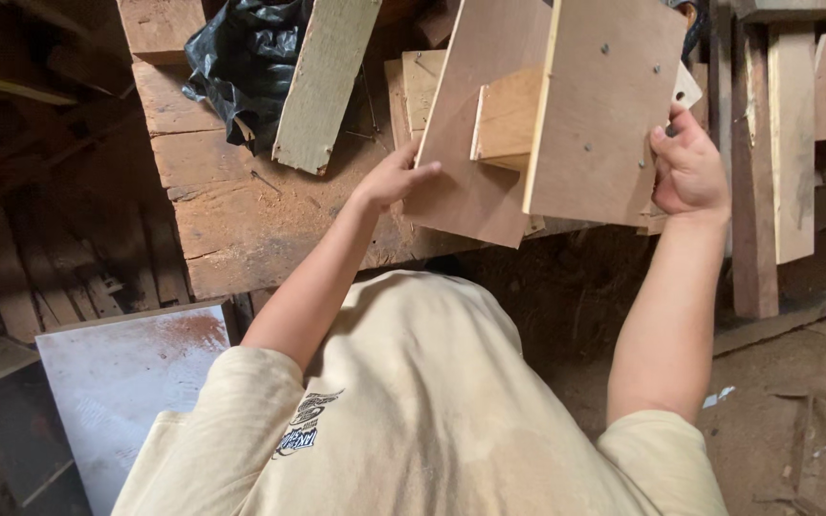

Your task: The person assembles a small wooden box by aligning and nailing wooden panels together. They position the pieces, insert nails, and use a hammer to secure the joints, repeatedly adjusting the box to ensure alignment.

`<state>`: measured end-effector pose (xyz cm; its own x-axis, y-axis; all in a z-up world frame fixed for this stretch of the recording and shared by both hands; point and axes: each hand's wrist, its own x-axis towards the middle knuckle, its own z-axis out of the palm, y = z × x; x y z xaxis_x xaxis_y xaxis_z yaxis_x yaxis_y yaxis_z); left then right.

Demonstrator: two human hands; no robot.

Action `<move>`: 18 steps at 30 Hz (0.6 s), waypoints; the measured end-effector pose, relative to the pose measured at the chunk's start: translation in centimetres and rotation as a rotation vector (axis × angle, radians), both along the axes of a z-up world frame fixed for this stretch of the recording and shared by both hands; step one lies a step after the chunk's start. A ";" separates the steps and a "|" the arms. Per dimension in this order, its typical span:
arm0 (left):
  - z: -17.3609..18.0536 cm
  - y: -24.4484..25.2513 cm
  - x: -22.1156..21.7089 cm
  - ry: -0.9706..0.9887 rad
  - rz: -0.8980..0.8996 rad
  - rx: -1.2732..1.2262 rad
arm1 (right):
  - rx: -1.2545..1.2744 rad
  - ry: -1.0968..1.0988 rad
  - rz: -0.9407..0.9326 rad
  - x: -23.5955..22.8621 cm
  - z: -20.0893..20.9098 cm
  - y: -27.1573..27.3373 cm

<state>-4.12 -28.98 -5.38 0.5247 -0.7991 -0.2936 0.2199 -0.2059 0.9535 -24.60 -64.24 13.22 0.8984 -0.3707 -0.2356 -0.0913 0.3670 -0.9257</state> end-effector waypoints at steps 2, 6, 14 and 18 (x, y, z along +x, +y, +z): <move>0.1 0.0 -0.3 0.128 -0.033 -0.118 | -0.003 0.008 0.001 -0.4 -0.2 -0.5; 0.6 0.8 -2.6 0.284 0.032 -0.238 | 0.003 -0.020 0.010 -0.6 0.5 -0.2; -0.4 1.6 -9.9 0.666 0.248 -0.417 | -0.094 0.052 0.065 2.8 4.3 0.6; -1.2 0.7 -11.3 0.750 0.293 -0.550 | -0.079 0.097 0.104 5.6 4.8 -0.5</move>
